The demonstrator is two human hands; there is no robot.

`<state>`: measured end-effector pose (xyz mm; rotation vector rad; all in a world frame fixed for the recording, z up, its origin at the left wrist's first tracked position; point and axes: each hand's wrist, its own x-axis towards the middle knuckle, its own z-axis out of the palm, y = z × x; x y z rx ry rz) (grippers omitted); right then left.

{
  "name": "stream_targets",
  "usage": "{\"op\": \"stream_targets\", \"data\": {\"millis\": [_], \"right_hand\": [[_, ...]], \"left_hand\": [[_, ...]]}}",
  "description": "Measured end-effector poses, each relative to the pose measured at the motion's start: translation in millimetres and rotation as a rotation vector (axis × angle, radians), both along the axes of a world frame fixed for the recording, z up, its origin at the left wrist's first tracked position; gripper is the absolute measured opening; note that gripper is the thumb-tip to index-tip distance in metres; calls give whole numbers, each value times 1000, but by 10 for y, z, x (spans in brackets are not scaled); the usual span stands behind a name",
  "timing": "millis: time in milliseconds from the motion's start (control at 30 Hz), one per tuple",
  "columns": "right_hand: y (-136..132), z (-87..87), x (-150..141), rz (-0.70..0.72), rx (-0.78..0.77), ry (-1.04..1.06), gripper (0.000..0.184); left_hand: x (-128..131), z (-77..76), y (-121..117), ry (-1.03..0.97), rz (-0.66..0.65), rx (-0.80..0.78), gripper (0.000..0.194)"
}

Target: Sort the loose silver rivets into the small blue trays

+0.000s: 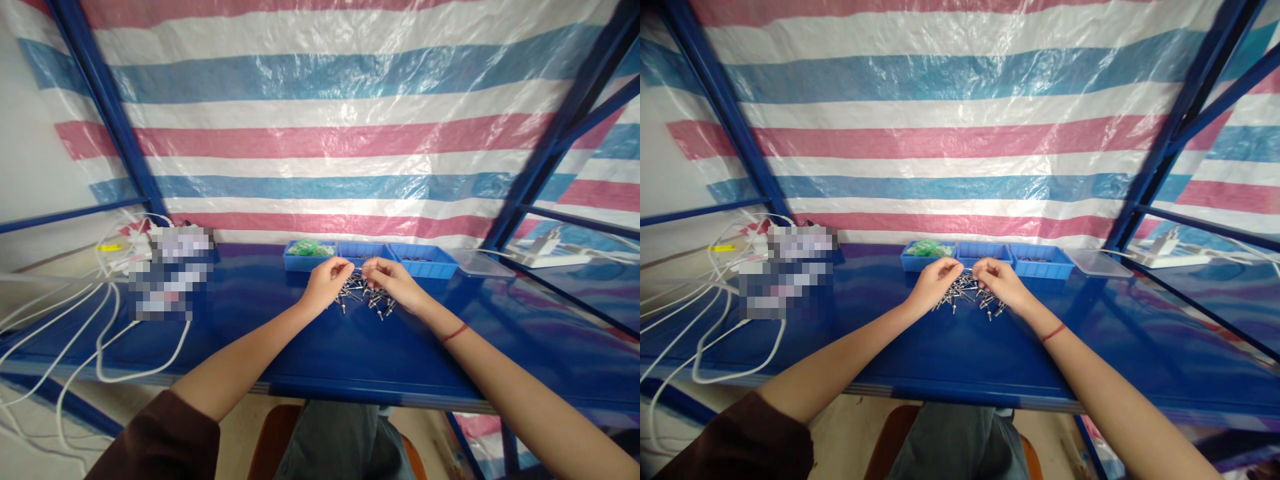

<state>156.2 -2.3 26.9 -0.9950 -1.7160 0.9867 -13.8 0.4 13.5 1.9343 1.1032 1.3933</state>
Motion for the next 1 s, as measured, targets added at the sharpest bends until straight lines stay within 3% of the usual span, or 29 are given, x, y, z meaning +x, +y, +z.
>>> {"op": "stream_targets", "data": {"millis": [167,300,500,600,767,1000], "right_hand": [[-48,-8,-29,120,-67,-34,31],[-41,-42,-15,166,-97,-25,31],[2,-97,-5,190,-133,140,25],[12,-86,-2,136,-52,220,25],[-2,-23,8,60,136,110,24],[23,-40,-21,-10,201,82,27]], "left_hand": [[-3,60,-57,-42,16,29,23],[13,60,-74,-69,-54,50,19],[17,16,-30,-52,-97,84,17],[12,-4,-7,-33,-84,82,17],[11,-5,-11,4,-165,-4,18],[12,-34,12,138,-204,-49,26]]}}
